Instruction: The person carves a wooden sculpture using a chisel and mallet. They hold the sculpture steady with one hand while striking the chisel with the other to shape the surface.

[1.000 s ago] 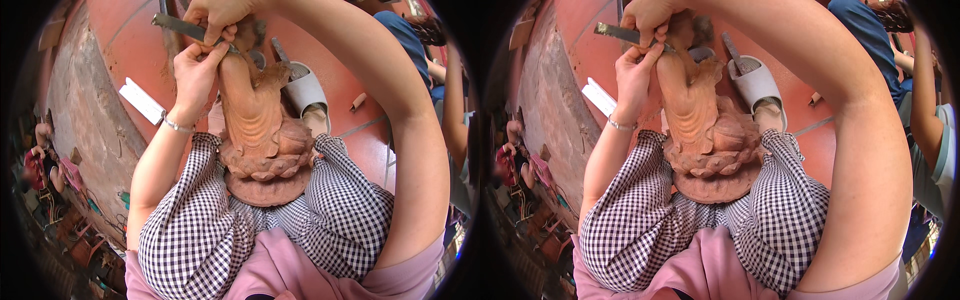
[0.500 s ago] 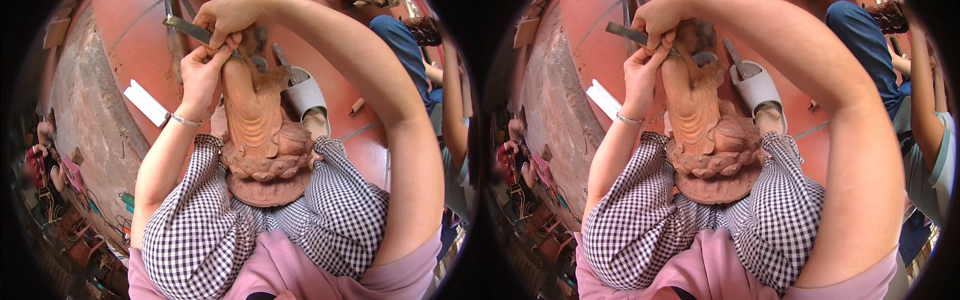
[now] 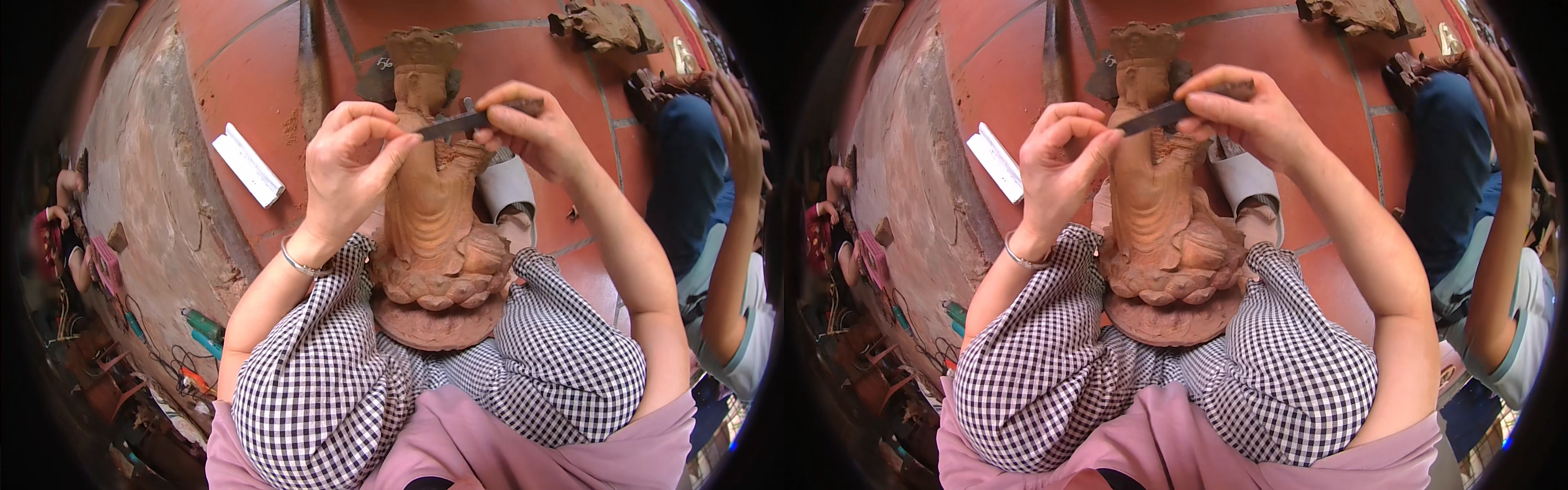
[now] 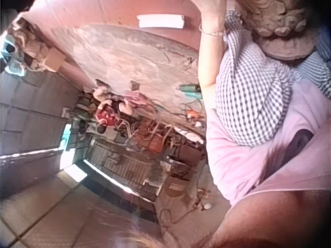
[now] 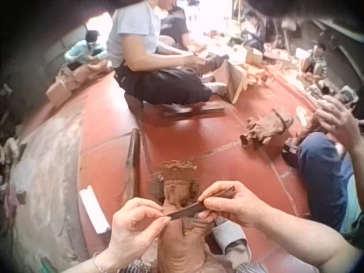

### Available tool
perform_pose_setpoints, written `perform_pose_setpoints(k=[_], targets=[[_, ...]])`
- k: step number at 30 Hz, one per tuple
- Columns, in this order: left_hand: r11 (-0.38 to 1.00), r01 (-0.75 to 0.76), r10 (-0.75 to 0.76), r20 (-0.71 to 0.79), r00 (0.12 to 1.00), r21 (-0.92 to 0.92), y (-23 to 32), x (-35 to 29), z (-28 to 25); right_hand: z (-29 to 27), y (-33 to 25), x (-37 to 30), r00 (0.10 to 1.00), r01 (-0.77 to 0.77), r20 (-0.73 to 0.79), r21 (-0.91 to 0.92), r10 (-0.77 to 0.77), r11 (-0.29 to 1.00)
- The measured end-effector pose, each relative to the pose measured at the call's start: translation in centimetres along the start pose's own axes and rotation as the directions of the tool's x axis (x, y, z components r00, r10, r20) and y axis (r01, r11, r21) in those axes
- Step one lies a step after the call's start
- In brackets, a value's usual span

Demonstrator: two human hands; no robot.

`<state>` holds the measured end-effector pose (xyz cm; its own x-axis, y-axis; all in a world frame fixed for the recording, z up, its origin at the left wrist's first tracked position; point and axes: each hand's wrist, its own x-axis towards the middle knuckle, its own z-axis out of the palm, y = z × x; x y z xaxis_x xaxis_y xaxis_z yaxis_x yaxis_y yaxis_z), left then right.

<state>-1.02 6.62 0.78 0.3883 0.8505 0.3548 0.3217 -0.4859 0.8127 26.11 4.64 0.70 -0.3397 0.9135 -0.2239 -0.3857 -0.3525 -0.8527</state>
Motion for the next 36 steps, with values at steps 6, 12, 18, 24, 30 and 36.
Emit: perform_pose_setpoints(k=[6, 12, 18, 24, 30, 36], targets=[[0.999, 0.037, -0.037, -0.007, 0.999, 0.024, 1.2, -2.5, 0.7, 0.4, -3.3, -1.3, 0.940, 0.319, 0.269, -0.912, -0.212, 0.257], [0.998, -0.046, 0.047, -0.016, 0.999, 0.037, 1.1, -2.7, 1.7, 4.9, -2.5, -1.4, 0.906, 0.373, 0.419, -0.858, -0.060, -0.354], [1.000, 0.008, -0.008, 0.002, 1.000, 0.006, 0.5, -3.7, 1.2, 4.6, -2.4, -1.1, 0.916, 0.394, 0.400, -0.889, 0.023, -0.235], [0.994, 0.087, -0.091, -0.076, 0.993, -0.059, -0.7, -2.9, 2.0, 3.0, -2.4, 1.3, 0.874, 0.448, 0.479, -0.859, -0.081, -0.246], [0.995, -0.051, 0.054, -0.037, 0.998, 0.083, -0.5, -2.5, 1.4, 2.2, -1.4, 1.1, 0.835, 0.491, 0.531, -0.838, -0.145, -0.239], [0.996, -0.005, 0.010, -0.054, 0.998, 0.085, -0.9, -1.9, 1.2, 2.8, -1.2, 1.8, 0.819, 0.456, 0.533, -0.830, -0.213, -0.321]])
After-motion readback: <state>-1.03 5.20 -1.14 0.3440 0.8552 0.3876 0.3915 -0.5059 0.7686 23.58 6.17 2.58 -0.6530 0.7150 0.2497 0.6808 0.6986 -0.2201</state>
